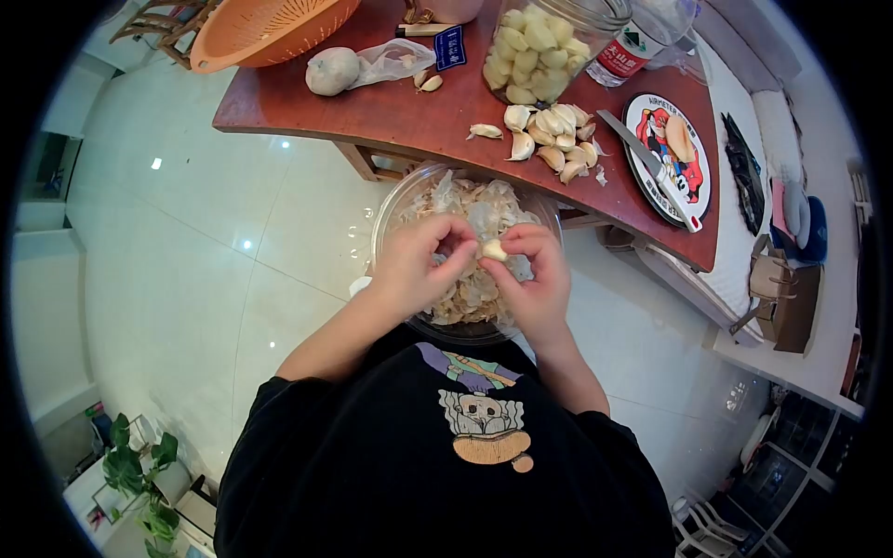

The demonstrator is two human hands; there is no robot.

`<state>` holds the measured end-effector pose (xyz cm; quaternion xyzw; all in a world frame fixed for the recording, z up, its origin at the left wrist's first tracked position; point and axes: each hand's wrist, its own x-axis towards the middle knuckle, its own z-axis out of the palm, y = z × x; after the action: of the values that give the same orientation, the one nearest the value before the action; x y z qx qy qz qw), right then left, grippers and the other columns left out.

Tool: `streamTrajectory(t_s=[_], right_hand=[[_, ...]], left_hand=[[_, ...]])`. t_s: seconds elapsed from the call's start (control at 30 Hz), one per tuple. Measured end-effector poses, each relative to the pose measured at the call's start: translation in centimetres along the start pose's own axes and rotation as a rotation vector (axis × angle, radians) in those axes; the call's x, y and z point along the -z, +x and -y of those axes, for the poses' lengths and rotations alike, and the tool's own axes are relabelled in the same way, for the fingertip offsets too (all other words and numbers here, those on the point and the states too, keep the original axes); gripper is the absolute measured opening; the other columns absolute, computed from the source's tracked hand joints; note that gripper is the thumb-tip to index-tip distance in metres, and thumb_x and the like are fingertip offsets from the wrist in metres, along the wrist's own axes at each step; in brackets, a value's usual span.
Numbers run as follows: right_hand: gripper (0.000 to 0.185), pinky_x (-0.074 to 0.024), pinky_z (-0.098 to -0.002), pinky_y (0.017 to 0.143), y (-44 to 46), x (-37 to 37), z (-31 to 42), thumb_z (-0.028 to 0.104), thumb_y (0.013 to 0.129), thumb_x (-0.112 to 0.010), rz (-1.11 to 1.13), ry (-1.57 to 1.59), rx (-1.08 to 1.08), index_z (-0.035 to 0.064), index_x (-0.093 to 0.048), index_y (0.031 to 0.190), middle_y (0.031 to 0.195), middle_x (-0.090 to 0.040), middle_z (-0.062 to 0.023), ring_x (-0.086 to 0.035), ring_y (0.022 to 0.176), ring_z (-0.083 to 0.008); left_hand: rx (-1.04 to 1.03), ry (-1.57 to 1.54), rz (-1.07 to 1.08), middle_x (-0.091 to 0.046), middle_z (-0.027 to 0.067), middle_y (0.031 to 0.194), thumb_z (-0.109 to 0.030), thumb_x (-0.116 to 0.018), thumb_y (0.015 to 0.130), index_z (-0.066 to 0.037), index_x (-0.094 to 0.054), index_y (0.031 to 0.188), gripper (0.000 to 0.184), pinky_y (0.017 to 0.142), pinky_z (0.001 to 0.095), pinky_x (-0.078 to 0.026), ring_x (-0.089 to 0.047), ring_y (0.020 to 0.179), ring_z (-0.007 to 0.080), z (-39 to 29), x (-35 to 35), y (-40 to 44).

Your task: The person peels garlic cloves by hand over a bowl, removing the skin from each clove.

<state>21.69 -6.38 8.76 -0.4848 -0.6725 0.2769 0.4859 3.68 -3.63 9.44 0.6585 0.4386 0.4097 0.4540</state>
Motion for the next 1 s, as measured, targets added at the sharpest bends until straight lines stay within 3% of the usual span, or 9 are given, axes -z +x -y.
streamTrajectory(t_s=[0.23,0.53,0.73,0.83,1.0], right_hand=[[0.035,-0.0507,-0.036,0.07,0.2,-0.4,0.8,-0.001,0.07,-0.08,-0.054,-0.225,0.221,0.0055,-0.056,0.095,0.096,-0.061,-0.0106,-0.062,0.085,-0.028],[0.037,-0.0504,-0.0339,0.071,0.3,-0.7,0.6,-0.001,0.069,-0.081,-0.105,-0.09,0.164,0.0052,-0.056,0.095,0.097,-0.062,-0.0121,-0.062,0.084,-0.0263],[0.037,-0.0501,-0.0329,0.074,0.3,-0.6,0.6,0.0,0.07,-0.082,-0.094,-0.109,0.173,0.0047,-0.056,0.096,0.098,-0.062,-0.0124,-0.062,0.086,-0.0262],[0.036,-0.0495,-0.0326,0.076,0.2,-0.6,0.7,-0.002,0.07,-0.081,-0.101,-0.078,0.122,0.0042,-0.056,0.095,0.098,-0.062,-0.012,-0.062,0.088,-0.0259],[0.035,-0.0496,-0.0313,0.085,-0.7,-1.0,-0.1,-0.006,0.075,-0.076,-0.05,0.421,-0.163,0.0041,-0.054,0.101,0.108,-0.056,-0.0097,-0.059,0.099,-0.0189]], left_hand=[[0.117,-0.159,0.032,-0.068,0.0068,0.085,-0.007,-0.071,0.083,0.001,-0.066,0.093,0.014,0.07,0.0253,-0.055,-0.067,0.076,0.0119,-0.3,-0.4,-0.2],[0.184,-0.264,0.012,-0.069,0.0062,0.088,-0.005,-0.068,0.085,0.001,-0.065,0.095,0.013,0.073,0.0249,-0.055,-0.066,0.08,0.0111,0.2,-0.4,-0.3],[0.066,-0.168,0.008,-0.068,0.0073,0.088,-0.004,-0.066,0.085,0.001,-0.065,0.095,0.011,0.073,0.0258,-0.055,-0.067,0.081,0.0119,-0.1,-0.5,-0.4],[0.123,-0.215,0.002,-0.068,0.0073,0.087,-0.005,-0.067,0.084,0.001,-0.065,0.095,0.012,0.073,0.0257,-0.054,-0.066,0.079,0.012,0.0,-0.5,-0.3],[0.15,-0.203,0.005,-0.067,0.0055,0.083,-0.007,-0.067,0.085,0.0,-0.064,0.093,0.01,0.067,0.025,-0.053,-0.065,0.076,0.0114,0.1,-0.4,-0.3]])
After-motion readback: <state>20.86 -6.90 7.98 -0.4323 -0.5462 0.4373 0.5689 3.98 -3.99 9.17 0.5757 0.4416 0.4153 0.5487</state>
